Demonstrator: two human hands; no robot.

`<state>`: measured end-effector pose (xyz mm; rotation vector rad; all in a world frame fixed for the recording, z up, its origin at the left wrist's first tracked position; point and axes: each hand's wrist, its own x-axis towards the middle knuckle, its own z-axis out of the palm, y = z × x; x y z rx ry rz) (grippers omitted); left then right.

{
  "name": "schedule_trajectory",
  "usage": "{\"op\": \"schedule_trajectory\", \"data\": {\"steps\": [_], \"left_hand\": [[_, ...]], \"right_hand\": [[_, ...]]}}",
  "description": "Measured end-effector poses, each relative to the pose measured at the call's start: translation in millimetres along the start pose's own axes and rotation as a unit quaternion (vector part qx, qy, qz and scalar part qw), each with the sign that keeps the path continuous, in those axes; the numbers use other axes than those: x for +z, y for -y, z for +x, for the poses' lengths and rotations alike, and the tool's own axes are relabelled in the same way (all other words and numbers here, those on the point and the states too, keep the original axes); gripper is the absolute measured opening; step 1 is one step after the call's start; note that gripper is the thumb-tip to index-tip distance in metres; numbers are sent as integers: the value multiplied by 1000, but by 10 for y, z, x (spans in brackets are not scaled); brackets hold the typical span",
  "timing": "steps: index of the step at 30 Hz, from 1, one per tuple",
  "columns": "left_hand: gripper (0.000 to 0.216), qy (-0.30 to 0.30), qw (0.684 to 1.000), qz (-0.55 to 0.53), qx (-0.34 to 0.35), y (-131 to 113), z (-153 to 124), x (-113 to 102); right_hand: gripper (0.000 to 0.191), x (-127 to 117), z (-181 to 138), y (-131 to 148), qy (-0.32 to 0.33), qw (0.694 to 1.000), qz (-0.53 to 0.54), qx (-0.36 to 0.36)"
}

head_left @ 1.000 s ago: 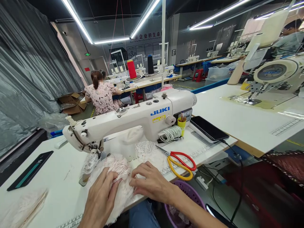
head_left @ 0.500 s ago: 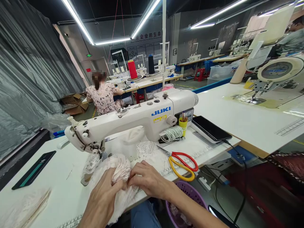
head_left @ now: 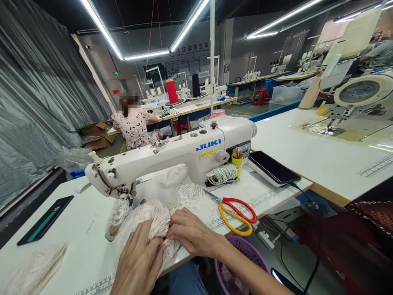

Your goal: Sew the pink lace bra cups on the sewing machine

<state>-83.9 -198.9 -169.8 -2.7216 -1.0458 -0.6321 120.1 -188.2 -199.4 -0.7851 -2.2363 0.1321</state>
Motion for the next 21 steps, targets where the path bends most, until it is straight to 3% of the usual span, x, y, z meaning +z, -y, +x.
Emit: {"op": "schedule_trajectory", "data": {"steps": [7,12,16,21], "left_hand": [[15,-10,999,-32,18,-15,17,-33],[17,-20,998,-57,-16,-40,21,-34],[17,1,996,-82,-32,-43,31,-38],[21,39,992,-105,-52,-27,45,-76]], "right_hand": [[14,-65,-32,3,14,999,48,15],[13,-89,-111,24,13,996,77,33],[18,-58,-138,30,12,999,35,21],[5,-1,-68,37,-16,1000,-14,8]]}}
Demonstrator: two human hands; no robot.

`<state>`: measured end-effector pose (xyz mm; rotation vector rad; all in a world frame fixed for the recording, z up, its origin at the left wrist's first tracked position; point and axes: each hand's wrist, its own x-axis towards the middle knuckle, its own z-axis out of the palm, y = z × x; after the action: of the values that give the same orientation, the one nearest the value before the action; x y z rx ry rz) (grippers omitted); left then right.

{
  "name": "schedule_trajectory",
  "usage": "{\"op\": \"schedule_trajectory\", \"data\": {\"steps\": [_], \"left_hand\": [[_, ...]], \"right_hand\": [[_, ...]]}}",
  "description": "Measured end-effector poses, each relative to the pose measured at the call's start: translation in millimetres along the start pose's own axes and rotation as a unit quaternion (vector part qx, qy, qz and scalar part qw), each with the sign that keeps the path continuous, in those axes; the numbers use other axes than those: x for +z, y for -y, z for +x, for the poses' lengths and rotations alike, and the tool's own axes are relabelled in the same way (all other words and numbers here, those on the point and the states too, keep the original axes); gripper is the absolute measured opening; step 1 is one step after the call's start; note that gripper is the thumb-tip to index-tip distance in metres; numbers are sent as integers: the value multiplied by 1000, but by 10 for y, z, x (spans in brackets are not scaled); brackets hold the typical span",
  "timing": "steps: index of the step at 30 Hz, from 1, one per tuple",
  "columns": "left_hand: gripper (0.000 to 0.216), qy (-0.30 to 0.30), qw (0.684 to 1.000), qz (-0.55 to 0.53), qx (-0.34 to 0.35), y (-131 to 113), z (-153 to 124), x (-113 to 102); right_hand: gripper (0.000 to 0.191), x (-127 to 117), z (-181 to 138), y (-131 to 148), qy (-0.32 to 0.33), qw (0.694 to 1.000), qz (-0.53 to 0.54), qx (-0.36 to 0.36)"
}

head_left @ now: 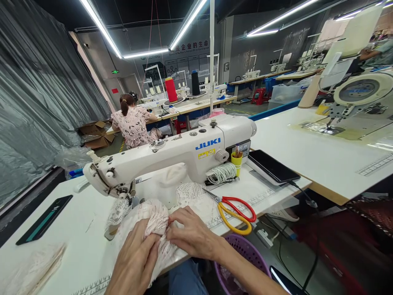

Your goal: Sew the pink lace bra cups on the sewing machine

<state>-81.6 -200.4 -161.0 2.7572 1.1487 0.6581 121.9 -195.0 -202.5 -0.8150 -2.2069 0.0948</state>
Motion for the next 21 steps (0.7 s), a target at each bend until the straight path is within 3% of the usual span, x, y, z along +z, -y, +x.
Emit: {"op": "schedule_trajectory", "data": {"steps": [4,9,17,21], "left_hand": [[20,2,1000,8,-9,-22,-10,-19],[11,-50,996,77,22,0,-40,56],[17,-51,997,56,23,12,-20,67],[15,-59,996,54,30,13,-24,45]], "right_hand": [[9,23,62,6,-4,1000,6,16],[6,-21,35,11,19,1000,10,20],[4,-8,-86,-4,13,998,-61,-7],[9,-5,-41,2,-1,999,-46,-12]]}}
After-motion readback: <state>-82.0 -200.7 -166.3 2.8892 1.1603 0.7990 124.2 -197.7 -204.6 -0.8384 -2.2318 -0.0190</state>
